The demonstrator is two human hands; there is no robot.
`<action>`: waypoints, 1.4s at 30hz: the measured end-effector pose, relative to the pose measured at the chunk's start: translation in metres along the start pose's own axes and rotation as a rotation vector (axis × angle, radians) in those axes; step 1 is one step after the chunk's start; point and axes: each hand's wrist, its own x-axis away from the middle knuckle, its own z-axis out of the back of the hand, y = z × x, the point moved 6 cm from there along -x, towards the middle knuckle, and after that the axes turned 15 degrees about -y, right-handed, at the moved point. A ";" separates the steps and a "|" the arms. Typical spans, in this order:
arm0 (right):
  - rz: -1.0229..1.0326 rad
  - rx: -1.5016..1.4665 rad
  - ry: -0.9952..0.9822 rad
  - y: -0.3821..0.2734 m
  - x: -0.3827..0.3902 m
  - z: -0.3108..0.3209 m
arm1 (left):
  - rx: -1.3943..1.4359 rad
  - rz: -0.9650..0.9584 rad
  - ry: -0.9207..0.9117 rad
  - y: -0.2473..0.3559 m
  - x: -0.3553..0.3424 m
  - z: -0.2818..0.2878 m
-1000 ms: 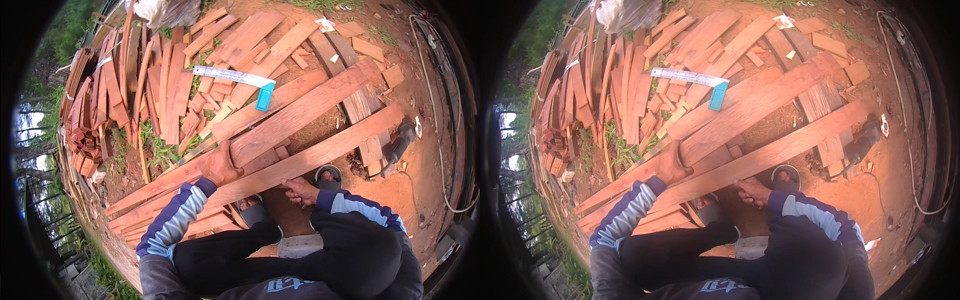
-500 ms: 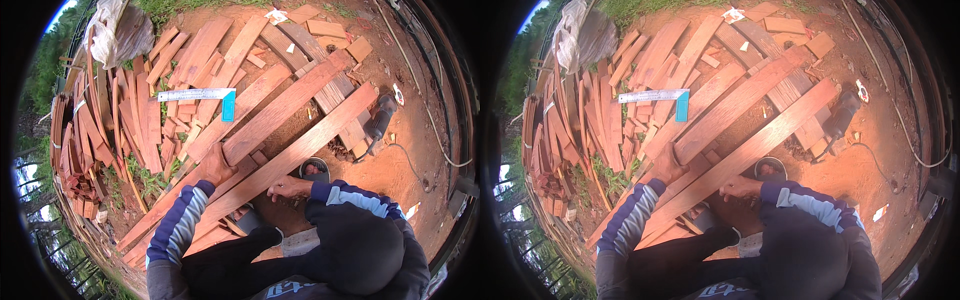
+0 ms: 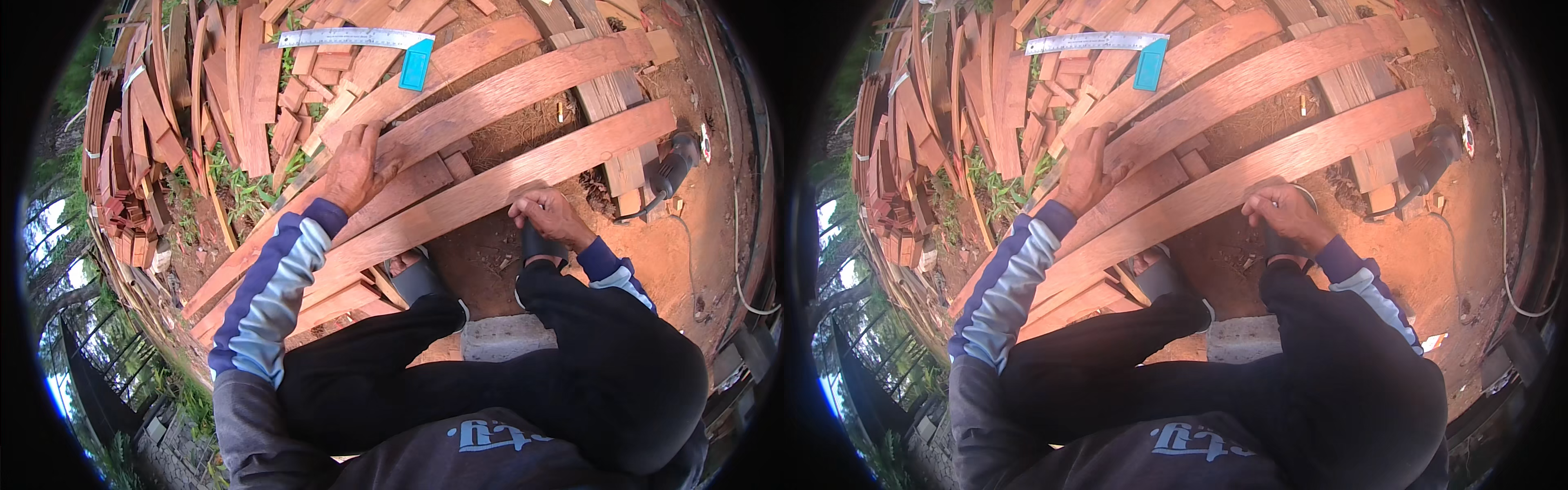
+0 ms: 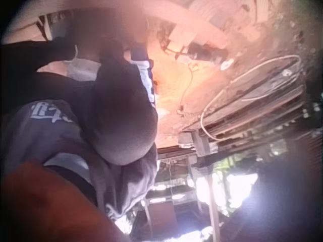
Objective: The person measures wooden planks with a tape measure and marks them with a pencil. They use a try square to draw straight lines across the planks. The person then picks up a circular saw and positions it on the marked plank, preparing to cut.
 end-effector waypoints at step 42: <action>0.106 0.071 1.143 0.213 0.310 -0.027 | 0.946 0.576 0.103 0.098 0.297 -0.238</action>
